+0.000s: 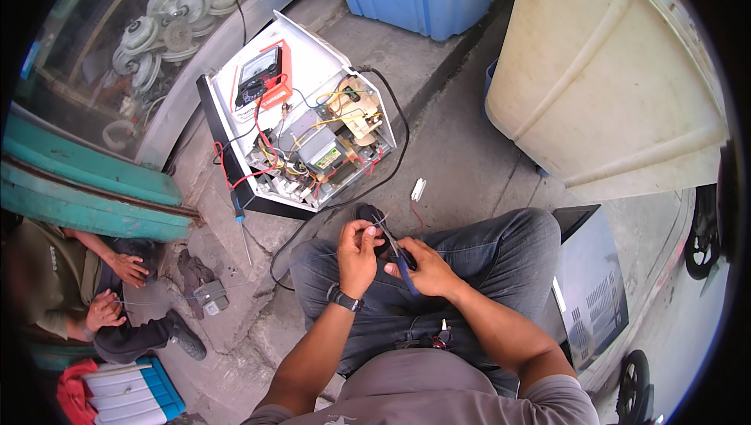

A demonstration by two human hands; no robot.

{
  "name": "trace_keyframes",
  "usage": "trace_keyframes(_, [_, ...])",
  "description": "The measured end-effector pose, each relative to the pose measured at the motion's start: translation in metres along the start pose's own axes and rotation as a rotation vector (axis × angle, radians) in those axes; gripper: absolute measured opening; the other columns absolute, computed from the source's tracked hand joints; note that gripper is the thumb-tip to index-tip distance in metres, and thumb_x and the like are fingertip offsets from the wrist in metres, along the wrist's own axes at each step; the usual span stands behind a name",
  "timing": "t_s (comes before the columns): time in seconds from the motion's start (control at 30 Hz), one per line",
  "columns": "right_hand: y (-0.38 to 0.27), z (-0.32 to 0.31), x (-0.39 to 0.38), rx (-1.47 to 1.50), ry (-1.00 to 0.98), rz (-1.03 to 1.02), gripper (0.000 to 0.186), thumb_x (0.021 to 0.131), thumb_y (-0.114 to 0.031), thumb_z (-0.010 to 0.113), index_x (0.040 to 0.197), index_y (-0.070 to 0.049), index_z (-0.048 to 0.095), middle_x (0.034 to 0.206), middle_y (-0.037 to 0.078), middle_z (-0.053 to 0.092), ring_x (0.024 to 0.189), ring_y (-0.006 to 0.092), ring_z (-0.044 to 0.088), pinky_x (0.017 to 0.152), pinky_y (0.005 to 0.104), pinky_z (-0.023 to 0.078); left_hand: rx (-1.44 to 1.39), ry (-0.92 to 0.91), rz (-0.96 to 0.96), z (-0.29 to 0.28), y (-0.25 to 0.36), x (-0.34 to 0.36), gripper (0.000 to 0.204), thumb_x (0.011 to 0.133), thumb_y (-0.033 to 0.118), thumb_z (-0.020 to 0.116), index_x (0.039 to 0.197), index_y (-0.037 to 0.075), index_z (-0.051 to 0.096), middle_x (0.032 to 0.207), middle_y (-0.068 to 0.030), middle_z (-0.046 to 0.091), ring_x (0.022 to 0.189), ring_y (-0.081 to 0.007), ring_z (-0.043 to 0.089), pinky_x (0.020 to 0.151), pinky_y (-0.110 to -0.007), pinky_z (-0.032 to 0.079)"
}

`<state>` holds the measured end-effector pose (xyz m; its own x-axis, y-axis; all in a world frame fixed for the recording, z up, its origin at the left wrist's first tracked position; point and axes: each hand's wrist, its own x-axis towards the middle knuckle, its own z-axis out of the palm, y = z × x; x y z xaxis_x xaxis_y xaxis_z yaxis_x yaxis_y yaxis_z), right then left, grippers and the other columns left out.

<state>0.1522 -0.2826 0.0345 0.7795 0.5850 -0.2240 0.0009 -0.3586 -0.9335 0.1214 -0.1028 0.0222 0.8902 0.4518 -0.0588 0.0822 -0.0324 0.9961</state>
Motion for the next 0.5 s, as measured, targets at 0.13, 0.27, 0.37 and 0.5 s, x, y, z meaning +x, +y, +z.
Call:
trace_keyframes(0.13, [-0.003,-0.002,0.003,-0.046,-0.006,-0.048,0.054,0.088,-0.044,0.081,0.124,-0.006,0.065,0.111,0.017,0.068,0.107,0.0343,0.066,0.092,0.0429,0.052,0.043,-0.056,-0.037,0.001,-0.007,-0.005,0.018,0.107,0.015,0.06,0.112,-0.002,0.058,0.099,-0.0098,0.069,0.086,-0.016,0.071,0.074,-0.029,0.059])
trace_keyframes(0.27, [-0.002,-0.002,0.004,0.008,0.02,-0.049,0.053,0.086,-0.043,0.083,0.121,-0.007,0.067,0.107,0.016,0.069,0.103,0.0349,0.067,0.09,0.0429,0.053,0.03,-0.08,-0.034,0.002,-0.004,-0.006,0.018,0.107,0.015,0.061,0.112,-0.002,0.06,0.098,-0.0089,0.07,0.085,-0.0152,0.071,0.071,-0.029,0.058])
trace_keyframes(0.37, [0.006,0.0,0.005,-0.015,0.06,-0.088,0.052,0.085,-0.042,0.084,0.12,-0.008,0.068,0.104,0.016,0.069,0.098,0.0351,0.067,0.087,0.0433,0.053,0.145,-0.115,-0.057,0.001,0.007,-0.005,0.016,0.106,0.013,0.061,0.111,-0.002,0.061,0.094,-0.009,0.072,0.085,-0.0144,0.071,0.071,-0.029,0.059])
trace_keyframes(0.5, [-0.002,-0.004,0.002,-0.136,0.126,-0.128,0.049,0.084,-0.04,0.085,0.118,-0.008,0.068,0.094,0.014,0.065,0.089,0.034,0.066,0.079,0.0433,0.054,0.331,-0.206,-0.098,-0.008,0.041,-0.002,0.018,0.106,0.016,0.06,0.11,-0.001,0.061,0.092,-0.0136,0.074,0.084,-0.0183,0.073,0.068,-0.032,0.057])
